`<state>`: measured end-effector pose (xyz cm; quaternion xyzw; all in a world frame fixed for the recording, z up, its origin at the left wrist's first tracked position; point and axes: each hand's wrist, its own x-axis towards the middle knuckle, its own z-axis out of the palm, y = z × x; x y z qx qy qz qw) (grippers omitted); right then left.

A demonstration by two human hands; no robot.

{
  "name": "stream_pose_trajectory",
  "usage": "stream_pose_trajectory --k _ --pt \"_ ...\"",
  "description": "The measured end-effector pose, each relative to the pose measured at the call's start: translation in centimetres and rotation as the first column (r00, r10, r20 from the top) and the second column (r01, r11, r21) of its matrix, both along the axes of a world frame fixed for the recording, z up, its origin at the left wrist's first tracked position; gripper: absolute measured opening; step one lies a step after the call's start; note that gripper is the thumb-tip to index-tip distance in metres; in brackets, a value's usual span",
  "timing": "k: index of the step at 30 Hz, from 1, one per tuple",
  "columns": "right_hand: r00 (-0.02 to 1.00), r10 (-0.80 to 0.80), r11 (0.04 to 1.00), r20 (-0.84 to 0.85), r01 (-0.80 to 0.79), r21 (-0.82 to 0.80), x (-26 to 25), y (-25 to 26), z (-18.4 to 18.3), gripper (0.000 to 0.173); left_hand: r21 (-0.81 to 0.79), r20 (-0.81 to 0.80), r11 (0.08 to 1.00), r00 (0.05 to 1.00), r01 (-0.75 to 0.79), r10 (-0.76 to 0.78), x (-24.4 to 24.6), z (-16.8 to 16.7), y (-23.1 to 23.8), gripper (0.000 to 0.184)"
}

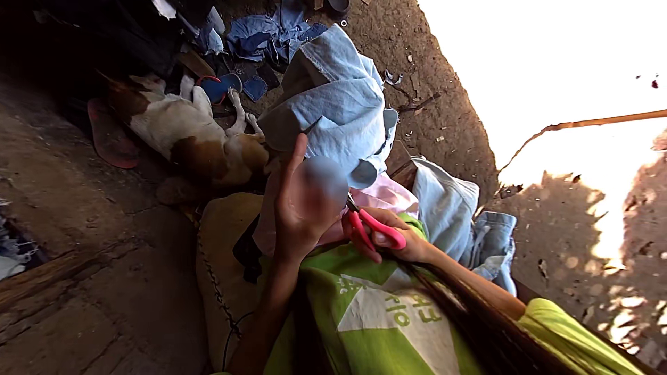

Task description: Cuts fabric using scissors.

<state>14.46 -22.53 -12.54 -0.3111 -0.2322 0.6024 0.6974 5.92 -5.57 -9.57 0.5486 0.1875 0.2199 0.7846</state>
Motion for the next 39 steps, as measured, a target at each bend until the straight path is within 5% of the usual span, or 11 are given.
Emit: stream_pose_trajectory --k 24,31,37,39 --pt "0.991 0.039 0.997 0.126 -0.030 -0.075 -1.2 0.5 0.6 0.031 -0.014 -0.007 1.000 1.000 0.019 -0.019 -2.9 -0.2 0.6 0.100" --pt "0.973 0.044 0.995 0.225 -0.023 -0.097 -1.2 0.5 0.5 0.035 0.092 -0.054 0.995 0.997 -0.045 0.050 -2.5 -0.2 1.4 0.072" --pt "0.956 0.022 0.994 0.291 0.010 -0.109 -1.3 0.4 0.7 0.036 0.138 -0.128 0.984 0.983 -0.114 0.132 -2.0 0.6 1.1 0.072" --pt "0.946 0.021 0.992 0.322 0.019 -0.122 -1.4 0.4 0.7 0.037 0.193 -0.213 0.975 0.965 -0.110 0.151 -2.1 0.9 1.0 0.052"
